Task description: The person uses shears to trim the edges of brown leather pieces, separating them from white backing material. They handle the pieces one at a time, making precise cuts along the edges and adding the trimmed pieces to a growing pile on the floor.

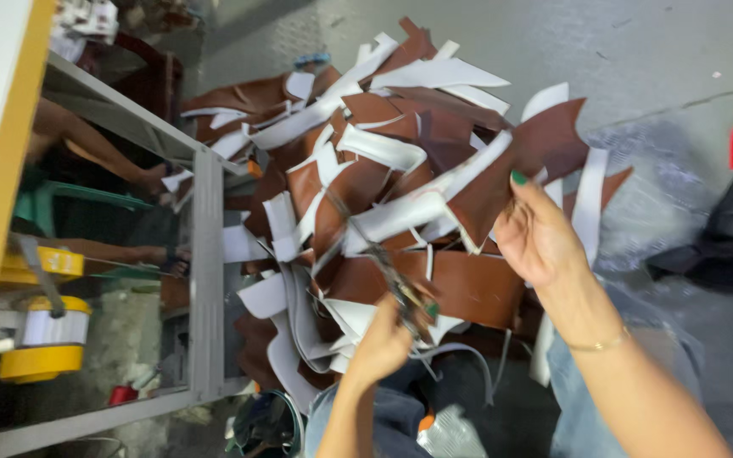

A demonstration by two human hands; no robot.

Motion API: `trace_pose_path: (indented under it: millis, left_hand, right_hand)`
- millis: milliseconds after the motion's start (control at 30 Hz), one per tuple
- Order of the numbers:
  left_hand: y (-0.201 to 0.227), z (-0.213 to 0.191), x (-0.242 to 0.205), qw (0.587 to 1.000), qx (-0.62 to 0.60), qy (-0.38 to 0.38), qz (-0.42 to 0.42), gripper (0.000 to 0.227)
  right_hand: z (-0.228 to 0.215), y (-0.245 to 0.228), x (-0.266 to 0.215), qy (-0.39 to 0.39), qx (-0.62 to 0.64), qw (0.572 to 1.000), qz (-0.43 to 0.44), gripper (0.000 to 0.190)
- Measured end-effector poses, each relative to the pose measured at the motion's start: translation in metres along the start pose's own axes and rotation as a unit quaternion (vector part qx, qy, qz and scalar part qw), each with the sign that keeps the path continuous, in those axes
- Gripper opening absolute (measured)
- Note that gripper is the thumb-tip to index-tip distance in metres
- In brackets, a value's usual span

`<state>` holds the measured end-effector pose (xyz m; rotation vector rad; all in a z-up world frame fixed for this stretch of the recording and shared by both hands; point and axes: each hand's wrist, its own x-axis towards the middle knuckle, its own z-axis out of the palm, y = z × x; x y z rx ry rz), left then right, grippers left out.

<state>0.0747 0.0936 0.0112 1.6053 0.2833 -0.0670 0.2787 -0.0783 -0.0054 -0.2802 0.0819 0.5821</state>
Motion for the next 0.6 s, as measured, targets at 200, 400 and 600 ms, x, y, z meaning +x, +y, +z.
trace_pose_path:
  millis: [200, 400, 600]
  left_hand:
    - [0.001, 0.037, -0.009, 0.968, -0.050, -0.236, 0.074, 0.023]
    - [0.009, 0.041, -0.005, 0.955, 0.018, -0.286, 0.077, 0.032]
    - [0.034, 0.038, -0.012, 0.955, -0.087, -0.283, -0.017, 0.049]
  right_hand:
    - [-0.022, -0.001, -0.005, 0.025, -0.084, 0.996, -0.036, 0.020]
    - [-0.008, 0.000, -0.026, 0.015, -0.150, 0.982, -0.115, 0.021]
    - [0.009, 0.005, -0.039, -0.004, -0.213, 0.967, -0.136, 0.026]
